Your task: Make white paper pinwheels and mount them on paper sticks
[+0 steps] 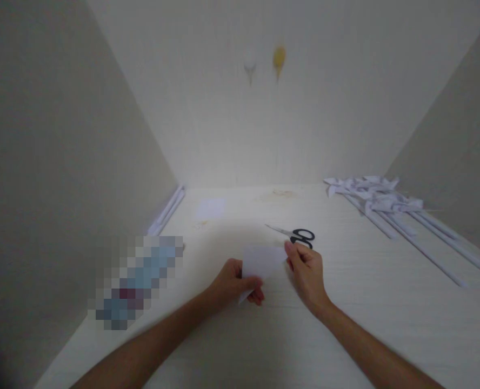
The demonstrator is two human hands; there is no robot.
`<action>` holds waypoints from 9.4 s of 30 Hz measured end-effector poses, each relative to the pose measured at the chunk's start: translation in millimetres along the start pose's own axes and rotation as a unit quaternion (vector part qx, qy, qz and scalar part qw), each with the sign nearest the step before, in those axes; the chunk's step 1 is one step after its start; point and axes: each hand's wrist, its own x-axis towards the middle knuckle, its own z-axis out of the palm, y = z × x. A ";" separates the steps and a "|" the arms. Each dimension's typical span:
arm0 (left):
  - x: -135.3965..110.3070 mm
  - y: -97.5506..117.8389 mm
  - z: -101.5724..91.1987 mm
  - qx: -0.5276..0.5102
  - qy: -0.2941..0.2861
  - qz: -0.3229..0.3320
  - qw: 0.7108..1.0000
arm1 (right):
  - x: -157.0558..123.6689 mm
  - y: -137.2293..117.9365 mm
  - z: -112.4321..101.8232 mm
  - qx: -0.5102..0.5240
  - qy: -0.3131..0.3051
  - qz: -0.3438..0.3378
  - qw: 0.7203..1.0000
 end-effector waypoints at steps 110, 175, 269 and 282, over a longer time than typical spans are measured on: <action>5.4 6.2 -14.0 0.033 0.185 0.145 0.972 | 9.4 1.1 2.2 -0.159 -0.186 -0.096 0.965; 11.3 6.1 -26.3 -0.188 0.267 0.175 0.929 | -10.5 -13.1 -0.7 -0.189 -0.400 0.080 0.893; -1.5 3.2 -17.2 0.272 0.092 0.253 0.924 | -8.3 -10.5 8.1 0.300 -0.278 0.257 0.876; 7.7 2.1 -15.5 -0.045 0.159 0.094 0.982 | -10.2 -7.3 8.9 0.253 -0.247 0.270 0.896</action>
